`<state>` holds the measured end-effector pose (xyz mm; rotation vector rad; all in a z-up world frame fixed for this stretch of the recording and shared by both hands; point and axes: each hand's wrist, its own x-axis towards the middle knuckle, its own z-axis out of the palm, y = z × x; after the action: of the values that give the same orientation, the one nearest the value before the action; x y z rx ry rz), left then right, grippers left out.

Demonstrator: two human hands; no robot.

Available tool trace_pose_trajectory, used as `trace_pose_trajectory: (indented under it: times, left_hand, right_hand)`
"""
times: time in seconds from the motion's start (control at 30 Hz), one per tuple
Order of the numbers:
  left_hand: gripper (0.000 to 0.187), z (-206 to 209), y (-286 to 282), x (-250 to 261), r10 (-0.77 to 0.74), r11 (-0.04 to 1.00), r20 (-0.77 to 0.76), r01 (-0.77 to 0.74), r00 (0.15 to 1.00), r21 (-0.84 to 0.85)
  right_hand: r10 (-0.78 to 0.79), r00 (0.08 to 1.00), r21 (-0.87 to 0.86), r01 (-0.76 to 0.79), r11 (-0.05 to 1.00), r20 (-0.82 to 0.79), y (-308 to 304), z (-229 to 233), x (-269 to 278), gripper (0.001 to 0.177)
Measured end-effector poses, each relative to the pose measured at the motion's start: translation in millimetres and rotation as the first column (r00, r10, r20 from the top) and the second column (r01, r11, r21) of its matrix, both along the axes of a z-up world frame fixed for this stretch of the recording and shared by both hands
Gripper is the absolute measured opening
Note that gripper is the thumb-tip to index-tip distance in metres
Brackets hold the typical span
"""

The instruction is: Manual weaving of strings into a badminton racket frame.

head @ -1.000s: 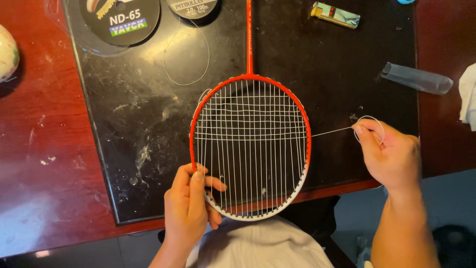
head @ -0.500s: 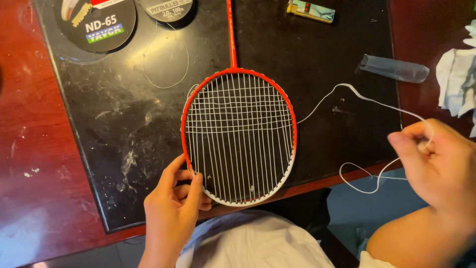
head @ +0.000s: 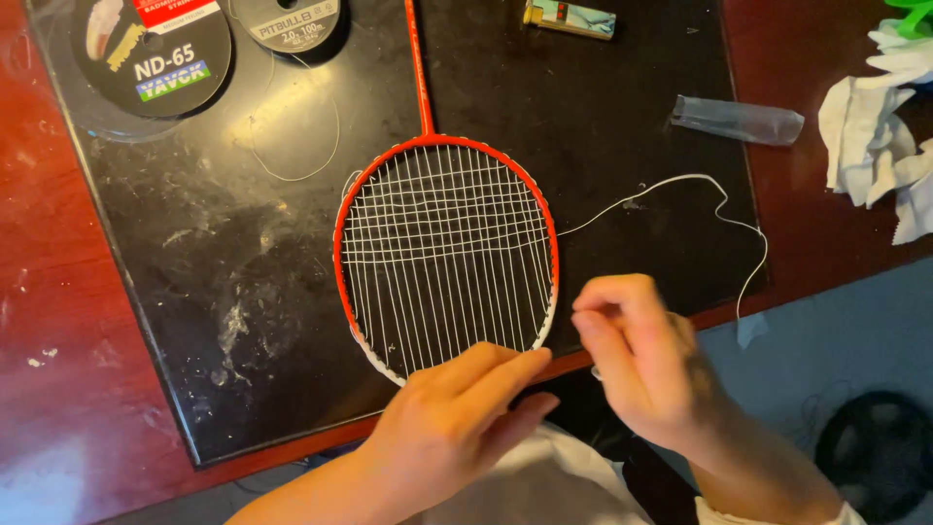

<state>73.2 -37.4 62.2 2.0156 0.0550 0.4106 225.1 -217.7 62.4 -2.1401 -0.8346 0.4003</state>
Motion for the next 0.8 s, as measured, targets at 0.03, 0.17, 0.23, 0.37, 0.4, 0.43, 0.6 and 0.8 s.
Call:
trace_pose_trajectory:
  times: [0.03,0.17,0.23,0.37,0.4,0.43,0.6,0.8]
  left_hand:
    - [0.034,-2,-4,5,-0.037,0.999,0.047,0.037,0.998,0.011]
    - [0.026,-18,-15,13,-0.060,0.995,0.032,0.057,0.998,0.084]
    - [0.025,-23,-15,15,-0.070,0.995,0.041,0.067,0.997,0.073]
    - [0.020,-27,-17,18,-0.057,0.998,0.014,0.057,0.998,0.018]
    - [0.020,-27,-16,19,-0.057,0.998,0.011,0.057,0.998,0.018]
    - [0.018,-28,-15,19,-0.080,0.995,-0.036,0.078,0.996,-0.061]
    - [0.013,-25,-2,27,-0.027,0.955,-0.128,-0.012,0.991,-0.295]
    - [0.009,-29,-7,51,-0.045,0.953,-0.150,-0.002,0.988,-0.303]
  right_hand:
    - [0.093,0.994,0.043,-0.095,0.995,0.057,8,-7,-2,0.012]
    - [0.188,0.935,0.125,-0.157,0.980,-0.300,13,-37,-11,0.010]
    - [0.150,0.906,0.133,-0.105,0.986,-0.396,13,-43,-13,0.010]
    - [0.143,0.813,0.183,-0.046,0.982,-0.564,7,-58,-16,0.009]
    - [0.144,0.812,0.184,-0.046,0.982,-0.566,5,-60,-15,0.009]
    - [0.163,0.753,0.218,-0.027,0.976,-0.637,2,-63,-13,0.011]
    - [0.257,0.534,0.323,0.031,0.946,-0.805,-4,-55,10,0.013]
    - [0.252,0.964,0.379,-0.201,0.903,-0.090,5,-46,41,0.016]
